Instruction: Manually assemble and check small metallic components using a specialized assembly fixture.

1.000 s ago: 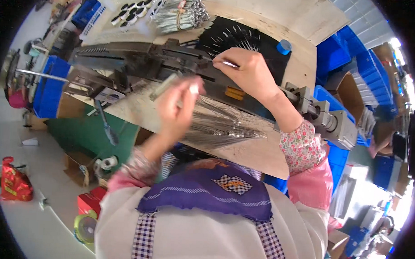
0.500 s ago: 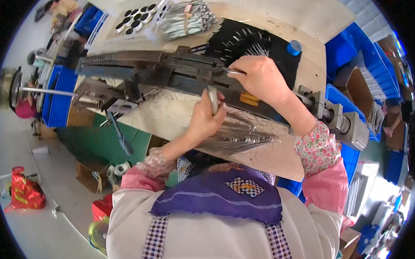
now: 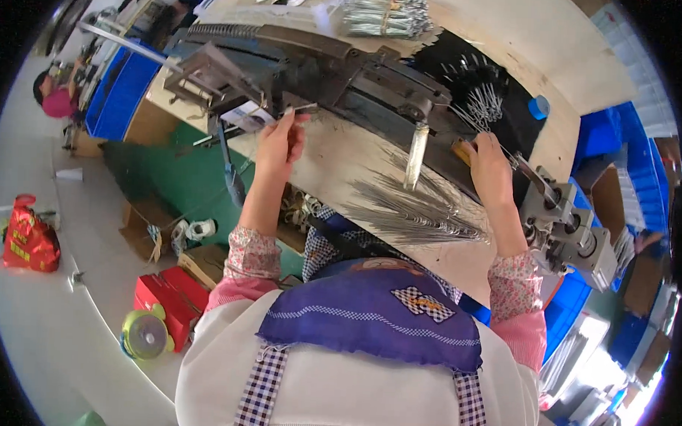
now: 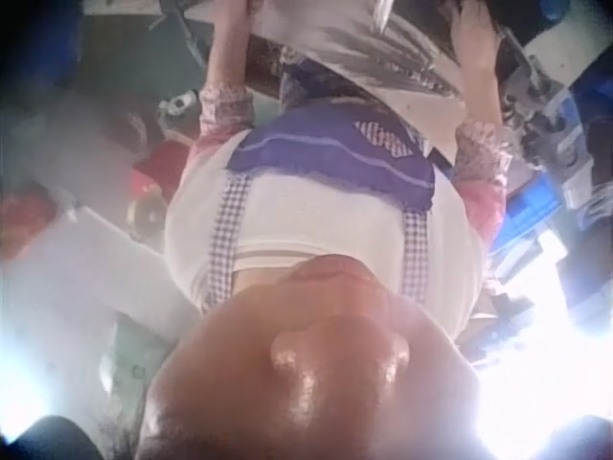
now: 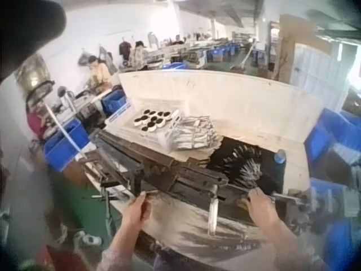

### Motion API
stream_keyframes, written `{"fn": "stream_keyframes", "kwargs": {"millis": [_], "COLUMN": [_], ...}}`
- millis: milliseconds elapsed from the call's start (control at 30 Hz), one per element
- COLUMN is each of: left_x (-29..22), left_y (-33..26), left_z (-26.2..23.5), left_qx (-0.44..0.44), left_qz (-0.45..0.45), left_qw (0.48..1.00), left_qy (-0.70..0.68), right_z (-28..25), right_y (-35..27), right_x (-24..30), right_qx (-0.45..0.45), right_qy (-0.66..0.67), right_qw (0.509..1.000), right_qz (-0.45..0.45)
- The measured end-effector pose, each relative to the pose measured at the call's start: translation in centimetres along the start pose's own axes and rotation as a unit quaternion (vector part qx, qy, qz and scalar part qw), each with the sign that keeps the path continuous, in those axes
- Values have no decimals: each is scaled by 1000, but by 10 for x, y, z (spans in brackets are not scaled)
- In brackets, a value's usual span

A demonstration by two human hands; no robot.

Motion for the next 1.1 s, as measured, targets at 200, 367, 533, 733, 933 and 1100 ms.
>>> {"fn": "stream_keyframes", "kwargs": {"millis": [200,367,533,733,933,1100], "left_x": [8,-12,30,26,49,47], "left_y": [-38,-102,-84,-67,-74,-77], "left_z": [28,206,265,241,270,269], "left_qx": [-73,443,428,274,387,301], "left_qz": [175,47,-192,-52,-119,-72], "left_qw": [979,894,883,956,914,947], "left_qy": [-73,-44,-4,-87,-14,-91], "right_z": [-60,-94,-106,-154,-161,-151], "right_y": [-46,-78,-85,-34,31,21], "right_x": [13,16,12,12,38,13], "right_qx": [58,229,228,-37,-81,-78], "right_qy": [82,208,182,217,296,280], "right_qw": [995,951,957,975,952,956], "right_qz": [-15,2,5,1,-4,28]}}
Point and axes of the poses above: each hand's wrist, its own y-axis towards the middle knuckle, its own z-axis out of the palm, x = y × z, the point moved 5 cm from there along y, towards the middle knuckle, and after that the axes turned 1 degree about -y, right-handed, at the moved point
